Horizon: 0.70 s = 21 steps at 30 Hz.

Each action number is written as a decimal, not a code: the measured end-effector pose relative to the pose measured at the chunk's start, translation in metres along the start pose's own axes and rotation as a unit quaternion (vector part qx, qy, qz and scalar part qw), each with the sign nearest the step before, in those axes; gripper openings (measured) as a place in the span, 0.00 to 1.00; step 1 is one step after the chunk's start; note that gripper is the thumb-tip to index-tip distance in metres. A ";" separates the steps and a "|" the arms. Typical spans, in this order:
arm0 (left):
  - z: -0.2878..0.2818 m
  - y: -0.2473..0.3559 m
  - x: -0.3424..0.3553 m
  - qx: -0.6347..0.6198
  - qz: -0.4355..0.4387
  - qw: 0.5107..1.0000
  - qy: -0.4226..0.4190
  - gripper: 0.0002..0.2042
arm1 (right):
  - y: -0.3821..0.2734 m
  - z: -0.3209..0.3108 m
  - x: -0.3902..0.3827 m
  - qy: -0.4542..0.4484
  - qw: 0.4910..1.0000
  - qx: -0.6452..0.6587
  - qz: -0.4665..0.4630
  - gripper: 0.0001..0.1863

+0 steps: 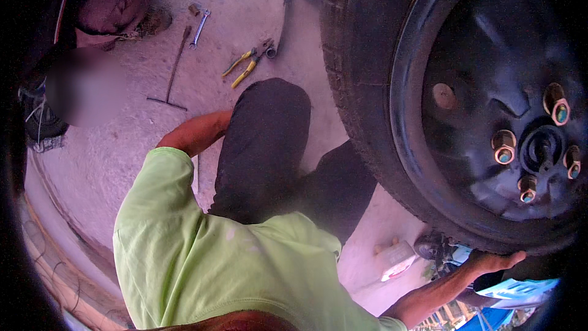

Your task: The person removes a wheel from a vehicle, cleans the axle and brake area, and then reattaches the wheel by hand and using a hammer to secure the lug nuts.

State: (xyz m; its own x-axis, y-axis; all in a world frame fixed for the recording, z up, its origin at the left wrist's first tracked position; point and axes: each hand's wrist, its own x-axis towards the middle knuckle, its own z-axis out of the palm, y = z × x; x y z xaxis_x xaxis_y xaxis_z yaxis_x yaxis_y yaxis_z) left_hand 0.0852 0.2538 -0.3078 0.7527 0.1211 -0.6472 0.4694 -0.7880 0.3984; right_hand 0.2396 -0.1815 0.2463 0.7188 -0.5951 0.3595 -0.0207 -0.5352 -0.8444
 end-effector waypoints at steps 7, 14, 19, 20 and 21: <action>-0.013 0.018 -0.012 0.004 0.015 1.000 -0.014 0.18 | 0.027 -0.017 0.025 -0.071 0.991 0.110 0.020 0.46; -0.015 0.048 -0.013 0.029 0.037 0.998 -0.031 0.18 | 0.039 -0.027 0.025 -0.120 0.989 0.092 0.004 0.45; -0.003 0.050 -0.012 0.038 0.029 0.998 -0.049 0.18 | 0.047 -0.028 0.030 -0.134 0.988 0.079 -0.022 0.43; -0.004 0.047 -0.014 0.034 0.025 0.998 -0.047 0.18 | 0.046 -0.025 0.030 -0.154 0.983 0.096 -0.015 0.43; -0.004 0.046 -0.017 0.036 0.022 0.998 -0.048 0.18 | 0.036 -0.020 0.022 -0.150 0.986 0.075 -0.023 0.43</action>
State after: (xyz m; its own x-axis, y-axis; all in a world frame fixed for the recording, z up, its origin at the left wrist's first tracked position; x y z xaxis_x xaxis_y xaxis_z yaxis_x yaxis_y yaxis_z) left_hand 0.0956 0.2182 -0.2757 0.7219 0.0296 -0.6914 0.4005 -0.8326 0.3825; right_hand 0.2407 -0.2256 0.2321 0.8904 -0.3557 0.2842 0.1037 -0.4493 -0.8873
